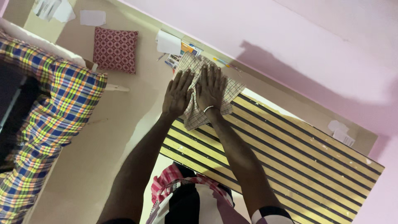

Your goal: The person cleans the surfaces and edges of a wooden shelf and a white cabinet using a cloth.

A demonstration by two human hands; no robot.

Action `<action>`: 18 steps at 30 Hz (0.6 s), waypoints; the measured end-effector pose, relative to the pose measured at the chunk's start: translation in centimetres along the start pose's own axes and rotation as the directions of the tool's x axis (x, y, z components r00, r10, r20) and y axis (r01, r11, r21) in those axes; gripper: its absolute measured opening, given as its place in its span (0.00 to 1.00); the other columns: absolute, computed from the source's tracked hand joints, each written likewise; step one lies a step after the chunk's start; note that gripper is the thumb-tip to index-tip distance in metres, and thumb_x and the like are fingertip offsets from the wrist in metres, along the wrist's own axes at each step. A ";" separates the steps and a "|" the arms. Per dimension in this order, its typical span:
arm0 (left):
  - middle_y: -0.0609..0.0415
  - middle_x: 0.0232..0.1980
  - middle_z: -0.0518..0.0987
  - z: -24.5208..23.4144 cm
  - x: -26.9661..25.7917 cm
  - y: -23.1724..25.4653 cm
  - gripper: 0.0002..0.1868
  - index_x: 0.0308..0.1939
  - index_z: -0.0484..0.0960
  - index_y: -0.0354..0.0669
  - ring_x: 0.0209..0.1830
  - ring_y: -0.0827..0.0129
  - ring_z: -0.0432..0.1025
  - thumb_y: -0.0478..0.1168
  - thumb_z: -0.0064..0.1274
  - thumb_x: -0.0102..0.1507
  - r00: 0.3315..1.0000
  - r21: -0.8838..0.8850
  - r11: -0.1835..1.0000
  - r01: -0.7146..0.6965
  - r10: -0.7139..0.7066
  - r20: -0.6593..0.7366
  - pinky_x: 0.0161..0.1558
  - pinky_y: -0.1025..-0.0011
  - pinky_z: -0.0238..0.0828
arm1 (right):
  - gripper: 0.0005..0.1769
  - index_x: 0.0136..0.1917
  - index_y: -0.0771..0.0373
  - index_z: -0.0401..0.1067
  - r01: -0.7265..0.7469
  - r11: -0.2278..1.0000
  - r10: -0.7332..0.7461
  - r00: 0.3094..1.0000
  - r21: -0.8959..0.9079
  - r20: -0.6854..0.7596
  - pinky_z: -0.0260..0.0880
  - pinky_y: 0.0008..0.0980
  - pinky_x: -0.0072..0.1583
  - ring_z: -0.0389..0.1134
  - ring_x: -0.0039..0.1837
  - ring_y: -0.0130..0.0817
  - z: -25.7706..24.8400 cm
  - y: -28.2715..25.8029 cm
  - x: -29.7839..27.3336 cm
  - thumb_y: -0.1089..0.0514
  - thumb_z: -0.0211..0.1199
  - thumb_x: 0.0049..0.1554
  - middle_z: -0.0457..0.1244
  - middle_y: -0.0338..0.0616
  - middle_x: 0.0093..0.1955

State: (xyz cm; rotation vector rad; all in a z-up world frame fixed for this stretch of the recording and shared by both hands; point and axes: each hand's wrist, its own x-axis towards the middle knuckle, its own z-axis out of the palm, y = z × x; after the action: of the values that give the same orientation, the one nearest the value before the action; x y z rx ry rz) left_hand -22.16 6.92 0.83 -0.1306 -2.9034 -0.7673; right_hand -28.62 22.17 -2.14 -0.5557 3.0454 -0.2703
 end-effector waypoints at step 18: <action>0.28 0.81 0.52 -4.4 -24.1 2.9 0.35 0.76 0.54 0.23 0.82 0.38 0.44 0.46 0.34 0.71 0.950 0.209 0.931 0.300 -0.312 0.024 0.76 0.46 0.42 | 0.37 0.85 0.49 0.41 0.502 0.855 -0.518 0.835 0.131 0.185 0.27 0.58 0.82 0.33 0.87 0.47 -0.2 -10.5 -15.8 0.39 0.39 0.67 0.36 0.45 0.88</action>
State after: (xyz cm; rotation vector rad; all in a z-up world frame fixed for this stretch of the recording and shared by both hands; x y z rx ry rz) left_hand 2.42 6.03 2.36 0.3363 -3.0746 -0.5054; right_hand -10.26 18.14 -0.04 -1.2995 2.6081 -0.3142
